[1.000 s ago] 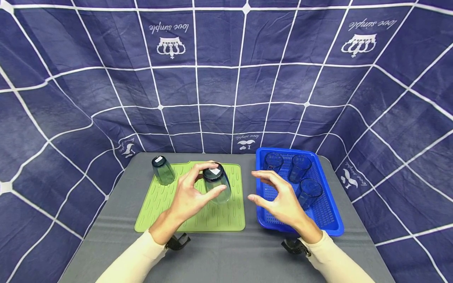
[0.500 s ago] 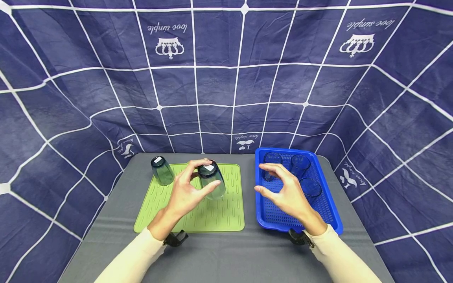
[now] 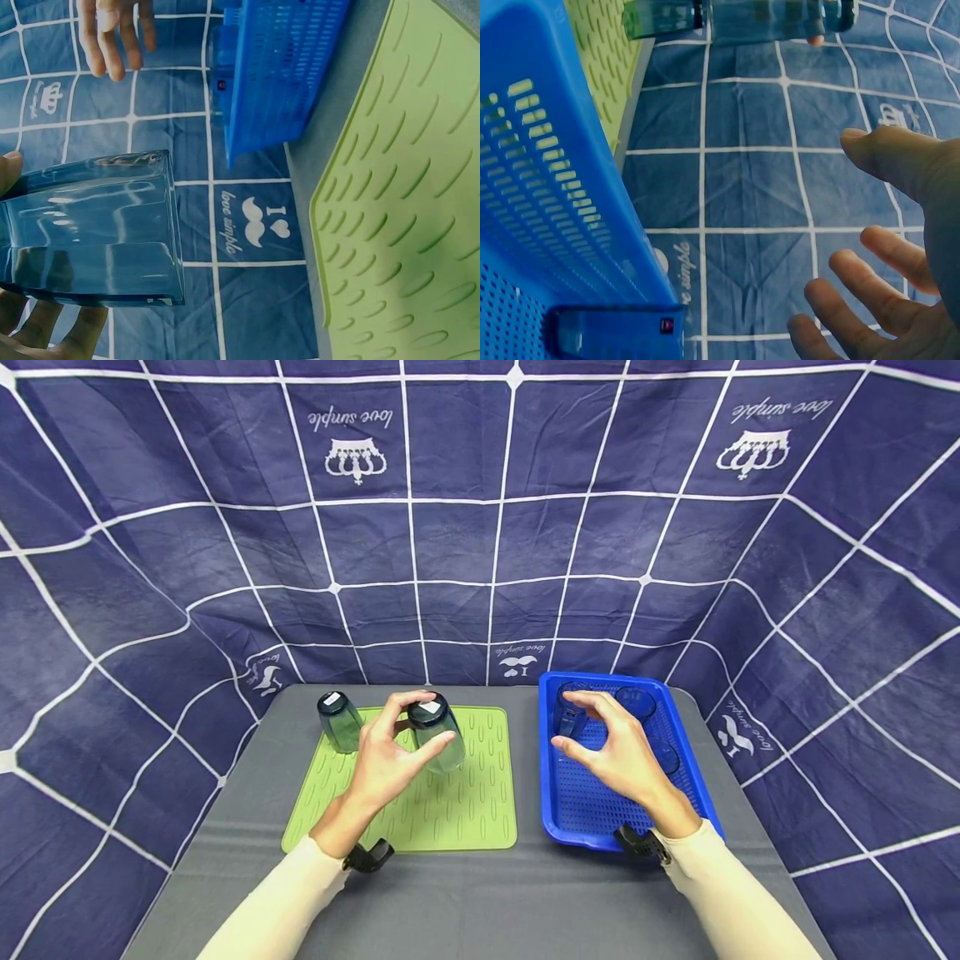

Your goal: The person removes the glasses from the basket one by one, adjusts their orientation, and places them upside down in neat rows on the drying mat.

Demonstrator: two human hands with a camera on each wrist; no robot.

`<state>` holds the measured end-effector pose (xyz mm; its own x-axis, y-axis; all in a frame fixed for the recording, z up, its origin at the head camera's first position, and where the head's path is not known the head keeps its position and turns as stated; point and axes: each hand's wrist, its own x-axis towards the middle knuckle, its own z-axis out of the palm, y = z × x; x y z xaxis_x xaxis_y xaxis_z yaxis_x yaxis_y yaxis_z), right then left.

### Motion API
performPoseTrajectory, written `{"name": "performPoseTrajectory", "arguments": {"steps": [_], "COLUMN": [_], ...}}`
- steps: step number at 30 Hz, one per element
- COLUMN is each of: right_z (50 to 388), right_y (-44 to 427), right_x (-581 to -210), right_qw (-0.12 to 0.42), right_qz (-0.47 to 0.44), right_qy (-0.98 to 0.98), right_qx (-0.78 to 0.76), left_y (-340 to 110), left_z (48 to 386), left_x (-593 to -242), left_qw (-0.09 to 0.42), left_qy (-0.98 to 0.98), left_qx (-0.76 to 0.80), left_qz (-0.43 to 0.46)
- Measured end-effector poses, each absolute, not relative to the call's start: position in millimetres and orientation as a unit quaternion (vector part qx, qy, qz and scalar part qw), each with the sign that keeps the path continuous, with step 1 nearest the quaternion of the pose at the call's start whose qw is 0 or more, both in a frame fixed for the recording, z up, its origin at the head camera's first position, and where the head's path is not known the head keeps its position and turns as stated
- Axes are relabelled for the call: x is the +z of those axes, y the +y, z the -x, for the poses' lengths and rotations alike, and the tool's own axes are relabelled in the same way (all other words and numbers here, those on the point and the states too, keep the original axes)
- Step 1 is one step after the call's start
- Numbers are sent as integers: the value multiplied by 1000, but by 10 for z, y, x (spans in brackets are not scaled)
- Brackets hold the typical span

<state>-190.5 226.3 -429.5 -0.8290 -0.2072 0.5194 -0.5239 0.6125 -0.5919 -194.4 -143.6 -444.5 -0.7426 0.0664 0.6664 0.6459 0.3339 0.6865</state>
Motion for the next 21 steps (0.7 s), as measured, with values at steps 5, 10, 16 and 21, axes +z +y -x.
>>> {"name": "performPoseTrajectory", "arguments": {"steps": [5,10,16,21], "right_z": [2005,2107,2230,2334], "right_y": [2312,2341,2383,2401], "right_x": [-4290,-4294,-4334,-4385], "right_qw": [194,184,185,183], "right_qz": [-196,-188,-182,-174], "right_qy": [-885,-890,-893,-896], "right_qx": [376,373,368,366], "left_y": [-1481,-1524,-1563,-1591], "left_z": [1982,2033,2120,2175], "left_x": [-4476,-4506,-4556,-4584], "left_qw": [272,270,271,269], "left_qy": [-779,-782,-783,-785], "left_qx": [-523,-524,-528,-530], "left_qz": [214,201,186,174]}}
